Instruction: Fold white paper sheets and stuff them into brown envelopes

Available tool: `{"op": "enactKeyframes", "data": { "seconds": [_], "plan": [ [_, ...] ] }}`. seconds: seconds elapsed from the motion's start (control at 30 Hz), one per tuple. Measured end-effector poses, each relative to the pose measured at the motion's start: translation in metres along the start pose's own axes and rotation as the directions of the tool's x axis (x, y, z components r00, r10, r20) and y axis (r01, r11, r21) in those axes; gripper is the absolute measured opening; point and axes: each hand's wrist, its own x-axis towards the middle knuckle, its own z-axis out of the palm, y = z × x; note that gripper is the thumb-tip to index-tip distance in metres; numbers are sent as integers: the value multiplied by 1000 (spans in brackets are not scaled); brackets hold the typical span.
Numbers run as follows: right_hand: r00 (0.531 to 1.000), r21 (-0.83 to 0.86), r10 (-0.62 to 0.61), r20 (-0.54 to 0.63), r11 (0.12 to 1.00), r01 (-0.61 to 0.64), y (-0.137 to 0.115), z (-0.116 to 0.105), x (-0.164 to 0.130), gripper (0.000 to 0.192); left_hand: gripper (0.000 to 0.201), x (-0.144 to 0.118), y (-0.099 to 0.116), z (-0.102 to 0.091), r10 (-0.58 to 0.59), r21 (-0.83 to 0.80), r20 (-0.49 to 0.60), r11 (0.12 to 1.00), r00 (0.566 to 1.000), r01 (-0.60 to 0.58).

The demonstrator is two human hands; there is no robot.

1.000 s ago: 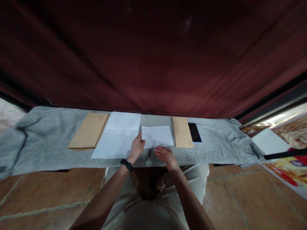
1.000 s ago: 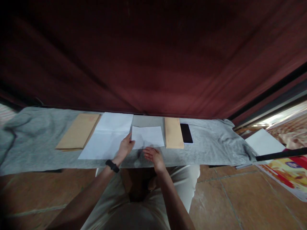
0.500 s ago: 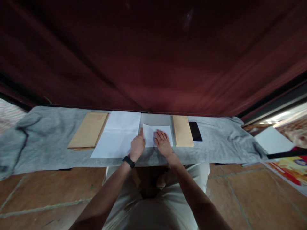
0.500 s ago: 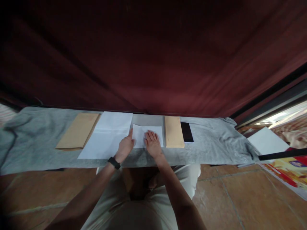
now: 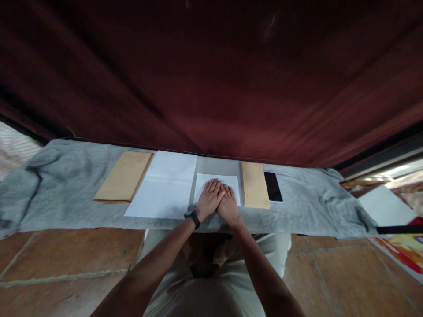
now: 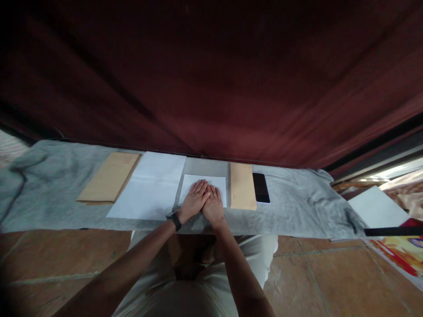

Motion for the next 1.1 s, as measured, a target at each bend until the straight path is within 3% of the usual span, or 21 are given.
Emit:
{"op": "enactKeyframes", "data": {
  "seconds": [0.23,0.5,0.8,0.87,1.0,1.1],
  "plan": [
    [1000,17,5,-25,1000,-4,0,3,1,53,58,9,-18,3,-36,76,9,996,999,35],
    [1000,7,3,-24,1000,-3,0,2,3,48,61,-1,-30,0,-111,126,-2,986,994,111],
    [999,16,1,-45,1000,0,0,2,3,50,59,-19,-27,-4,-185,125,-45,974,982,189],
    [999,0,0,-36,1000,0,1,2,3,50,57,-24,-24,-6,-151,126,-47,980,987,156],
    [1000,-33,-12,-11,999,11,3,3,2,50,52,-37,-18,-9,23,90,24,996,999,-25],
    [1000,-43,-18,-7,999,17,6,3,2,50,52,-43,-16,-9,60,78,51,995,997,-63]
  ]
}}
